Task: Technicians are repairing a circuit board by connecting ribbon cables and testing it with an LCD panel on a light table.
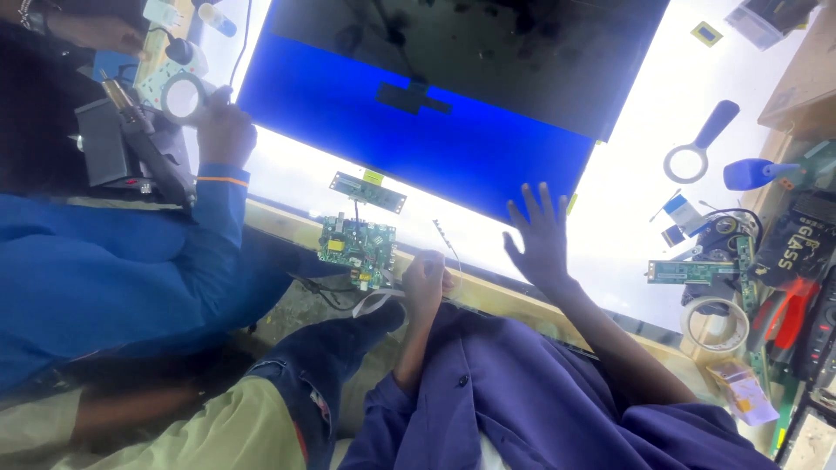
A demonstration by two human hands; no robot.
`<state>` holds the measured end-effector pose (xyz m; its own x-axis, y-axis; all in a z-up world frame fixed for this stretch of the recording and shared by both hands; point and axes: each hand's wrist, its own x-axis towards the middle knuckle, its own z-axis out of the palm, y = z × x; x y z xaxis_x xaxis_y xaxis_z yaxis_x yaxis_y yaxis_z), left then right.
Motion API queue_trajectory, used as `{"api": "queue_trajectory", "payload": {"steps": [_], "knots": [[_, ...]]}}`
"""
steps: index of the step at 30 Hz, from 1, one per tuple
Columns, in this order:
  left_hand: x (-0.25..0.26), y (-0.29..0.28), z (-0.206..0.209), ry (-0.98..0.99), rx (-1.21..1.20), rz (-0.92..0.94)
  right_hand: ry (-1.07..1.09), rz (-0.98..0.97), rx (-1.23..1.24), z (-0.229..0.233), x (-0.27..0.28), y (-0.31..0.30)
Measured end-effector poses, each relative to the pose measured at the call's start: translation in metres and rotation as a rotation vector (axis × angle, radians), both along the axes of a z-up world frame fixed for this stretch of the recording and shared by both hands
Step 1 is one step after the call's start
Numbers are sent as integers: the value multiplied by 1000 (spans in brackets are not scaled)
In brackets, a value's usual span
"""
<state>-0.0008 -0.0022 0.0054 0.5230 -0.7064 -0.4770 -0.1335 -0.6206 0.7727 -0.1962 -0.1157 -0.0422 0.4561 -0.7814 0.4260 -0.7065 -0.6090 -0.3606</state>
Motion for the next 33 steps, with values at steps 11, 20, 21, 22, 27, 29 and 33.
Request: {"api": "queue_trajectory", "payload": {"steps": [11, 20, 21, 22, 27, 29, 33], "knots": [[0, 4, -1, -37, -23, -66, -57, 238, 212, 10, 37, 58], [0, 4, 0, -9, -86, -46, 55, 245, 217, 14, 36, 57], [1, 4, -1, -15, -85, -45, 77, 240, 225, 13, 36, 57], [-1, 3, 2, -14, -83, -48, 76, 237, 227, 13, 36, 57], [-2, 4, 2, -39, -92, -52, 135, 225, 277, 21, 36, 56], [-3, 3, 5, -36, -93, -49, 139, 225, 276, 24, 36, 56], [-3, 4, 2, -40, -90, -48, 119, 232, 270, 21, 35, 56]]}}
